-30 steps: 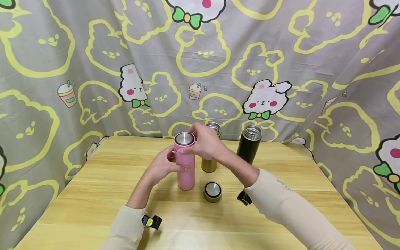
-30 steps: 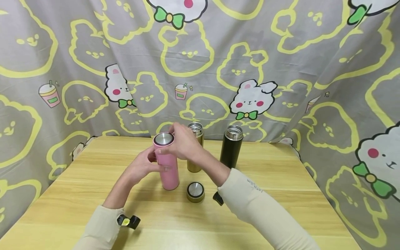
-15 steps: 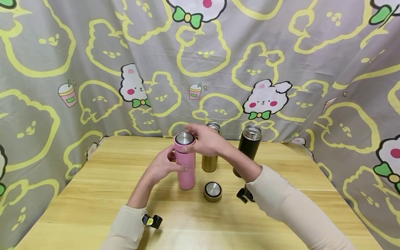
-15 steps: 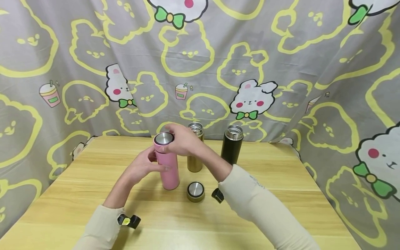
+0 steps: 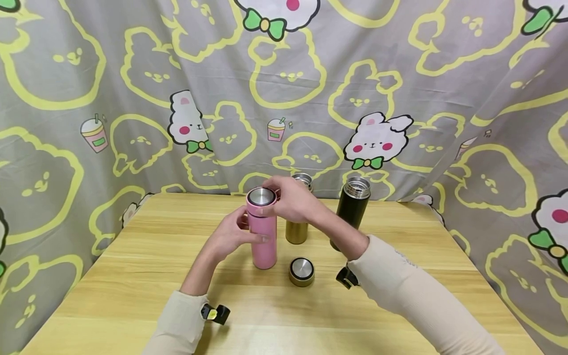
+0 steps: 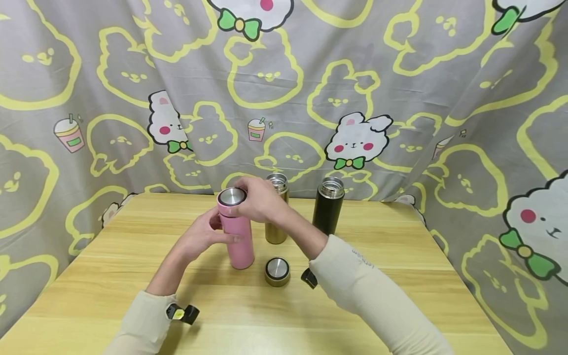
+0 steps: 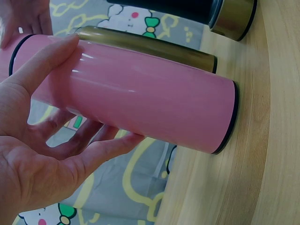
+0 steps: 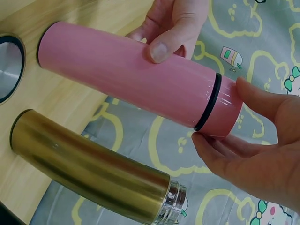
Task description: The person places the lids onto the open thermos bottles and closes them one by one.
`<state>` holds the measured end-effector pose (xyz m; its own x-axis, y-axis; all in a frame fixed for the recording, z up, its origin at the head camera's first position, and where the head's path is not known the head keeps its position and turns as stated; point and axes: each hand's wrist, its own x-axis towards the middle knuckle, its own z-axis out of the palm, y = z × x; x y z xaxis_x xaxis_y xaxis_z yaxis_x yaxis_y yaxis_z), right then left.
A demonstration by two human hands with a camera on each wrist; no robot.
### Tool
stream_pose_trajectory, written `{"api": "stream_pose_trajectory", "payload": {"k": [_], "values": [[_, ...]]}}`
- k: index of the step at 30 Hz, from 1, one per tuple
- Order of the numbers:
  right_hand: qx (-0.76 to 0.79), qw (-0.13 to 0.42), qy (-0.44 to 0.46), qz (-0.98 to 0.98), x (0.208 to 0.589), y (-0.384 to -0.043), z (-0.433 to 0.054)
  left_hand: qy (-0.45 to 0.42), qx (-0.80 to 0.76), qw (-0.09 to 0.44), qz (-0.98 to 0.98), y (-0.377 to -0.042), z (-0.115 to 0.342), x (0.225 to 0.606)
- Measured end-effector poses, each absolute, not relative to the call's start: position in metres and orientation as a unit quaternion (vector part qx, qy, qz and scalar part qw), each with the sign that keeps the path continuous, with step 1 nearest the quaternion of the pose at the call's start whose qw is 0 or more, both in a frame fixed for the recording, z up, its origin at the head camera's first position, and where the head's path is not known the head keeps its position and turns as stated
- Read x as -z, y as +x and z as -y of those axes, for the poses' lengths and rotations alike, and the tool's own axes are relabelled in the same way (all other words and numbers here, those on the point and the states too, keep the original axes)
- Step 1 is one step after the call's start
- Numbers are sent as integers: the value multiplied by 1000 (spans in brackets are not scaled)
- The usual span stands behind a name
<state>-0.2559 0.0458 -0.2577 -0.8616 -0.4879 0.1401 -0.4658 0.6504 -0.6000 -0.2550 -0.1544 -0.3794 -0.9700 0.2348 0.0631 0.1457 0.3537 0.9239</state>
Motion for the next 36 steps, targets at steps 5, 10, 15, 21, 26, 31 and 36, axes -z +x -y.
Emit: {"api": "stream_pose_trajectory", "payload": {"k": [5,10,15,21,26,31,36], "values": [[331,-10,-236,-914,262,-254,-43,119,-557,38,-821,-256,155,380],[337,-23,-218,-916,266,-253,-41,119,-557,37,-821,-256,155,380],[335,-32,-219,-916,268,-253,-41,117,-559,41,-820,-255,155,380],[328,-28,-222,-918,267,-252,-41,117,-557,43,-821,-254,155,379],[319,-10,-222,-921,263,-253,-42,117,-554,44,-823,-254,155,379],[311,13,-238,-920,257,-255,-44,116,-555,43,-823,-254,155,379],[300,46,-275,-912,253,-255,-47,113,-557,44,-821,-255,155,380]]}}
